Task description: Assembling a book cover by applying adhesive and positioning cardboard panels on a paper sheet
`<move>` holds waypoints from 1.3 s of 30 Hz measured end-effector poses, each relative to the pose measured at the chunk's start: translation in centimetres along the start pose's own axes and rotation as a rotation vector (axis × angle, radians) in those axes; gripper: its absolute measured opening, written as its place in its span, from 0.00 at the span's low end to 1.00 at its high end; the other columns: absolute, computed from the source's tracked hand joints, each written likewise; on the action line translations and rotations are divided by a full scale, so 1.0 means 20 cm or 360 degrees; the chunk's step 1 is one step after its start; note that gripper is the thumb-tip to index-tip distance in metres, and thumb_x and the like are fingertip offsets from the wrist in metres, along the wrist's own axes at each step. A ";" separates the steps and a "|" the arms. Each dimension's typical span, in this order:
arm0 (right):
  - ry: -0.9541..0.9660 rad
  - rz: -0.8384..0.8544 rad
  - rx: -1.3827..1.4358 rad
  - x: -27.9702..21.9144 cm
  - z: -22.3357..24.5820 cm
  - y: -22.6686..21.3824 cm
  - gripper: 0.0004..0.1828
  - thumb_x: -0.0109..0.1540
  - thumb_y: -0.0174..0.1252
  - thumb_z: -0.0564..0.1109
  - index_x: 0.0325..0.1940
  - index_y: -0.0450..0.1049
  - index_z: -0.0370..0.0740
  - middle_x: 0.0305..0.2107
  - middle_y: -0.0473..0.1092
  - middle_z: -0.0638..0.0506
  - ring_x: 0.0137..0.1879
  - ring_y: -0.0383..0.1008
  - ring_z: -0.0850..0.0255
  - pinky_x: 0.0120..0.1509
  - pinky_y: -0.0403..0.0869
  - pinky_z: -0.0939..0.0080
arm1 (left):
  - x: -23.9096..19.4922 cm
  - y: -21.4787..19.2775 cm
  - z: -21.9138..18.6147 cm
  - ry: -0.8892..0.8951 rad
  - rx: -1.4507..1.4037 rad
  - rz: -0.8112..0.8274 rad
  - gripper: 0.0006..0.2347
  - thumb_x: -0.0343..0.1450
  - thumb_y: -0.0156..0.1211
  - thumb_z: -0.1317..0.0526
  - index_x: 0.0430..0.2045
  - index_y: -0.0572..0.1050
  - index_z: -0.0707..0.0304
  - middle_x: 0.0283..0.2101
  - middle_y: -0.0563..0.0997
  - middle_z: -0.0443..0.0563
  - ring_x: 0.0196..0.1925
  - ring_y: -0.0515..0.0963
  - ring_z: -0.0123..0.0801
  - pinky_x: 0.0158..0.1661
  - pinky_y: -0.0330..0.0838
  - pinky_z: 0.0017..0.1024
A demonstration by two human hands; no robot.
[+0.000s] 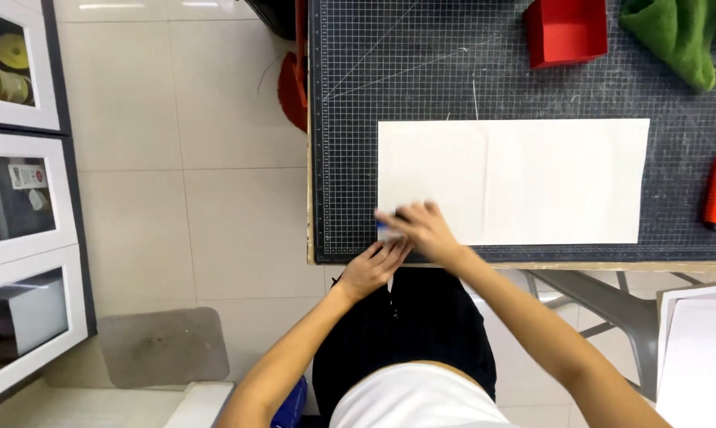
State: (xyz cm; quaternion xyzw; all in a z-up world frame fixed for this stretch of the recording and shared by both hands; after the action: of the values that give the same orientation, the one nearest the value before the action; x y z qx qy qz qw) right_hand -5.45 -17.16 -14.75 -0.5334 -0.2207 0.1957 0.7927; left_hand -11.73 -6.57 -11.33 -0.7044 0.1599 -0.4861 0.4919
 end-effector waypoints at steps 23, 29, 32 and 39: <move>0.0618 -0.0076 0.0147 -0.23 -0.11 -0.24 0.21 0.69 0.47 0.47 0.65 0.71 0.65 0.42 0.72 0.58 0.49 0.72 0.61 0.56 0.65 0.53 | -0.01 0.11 0.01 -0.0340 -0.0582 0.0162 0.18 0.72 0.57 0.48 0.49 0.76 0.59 0.54 0.76 0.52 0.56 0.74 0.39 0.58 0.69 0.39; 0.0810 -0.0464 -0.0256 -0.55 -0.52 -0.42 0.24 0.61 0.65 0.49 0.62 0.75 0.67 0.40 0.71 0.63 0.46 0.70 0.67 0.57 0.56 0.62 | 0.59 0.23 0.07 -0.0863 -0.0745 0.0066 0.15 0.76 0.49 0.64 0.57 0.69 0.68 0.63 0.64 0.68 0.66 0.64 0.56 0.62 0.60 0.50; 0.0733 -0.0566 -0.0327 -0.30 -0.83 -0.43 0.23 0.61 0.66 0.50 0.61 0.76 0.65 0.38 0.71 0.61 0.45 0.70 0.64 0.54 0.57 0.58 | 0.69 0.39 0.05 -0.0870 -0.0417 0.0291 0.21 0.78 0.43 0.58 0.67 0.60 0.67 0.72 0.55 0.72 0.75 0.55 0.57 0.67 0.52 0.53; 0.0815 -0.0382 -0.0133 -0.54 -0.62 -0.41 0.21 0.66 0.58 0.50 0.62 0.73 0.68 0.37 0.72 0.61 0.44 0.71 0.62 0.54 0.58 0.57 | 0.68 0.43 0.04 -0.0830 -0.0063 0.0438 0.24 0.78 0.37 0.51 0.70 0.56 0.61 0.73 0.55 0.69 0.76 0.55 0.53 0.68 0.49 0.54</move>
State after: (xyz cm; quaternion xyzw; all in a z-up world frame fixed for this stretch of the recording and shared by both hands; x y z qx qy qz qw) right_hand -6.87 -35.41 -12.84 -0.5679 -0.0828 -0.0499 0.8174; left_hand -2.39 -19.70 -11.56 -0.7868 0.1316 -0.2143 0.5637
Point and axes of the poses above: each hand's wrist, its own x-axis towards the middle knuckle, its own y-axis out of the palm, z = x × y, the point moved 8 cm from there along x, towards the middle knuckle
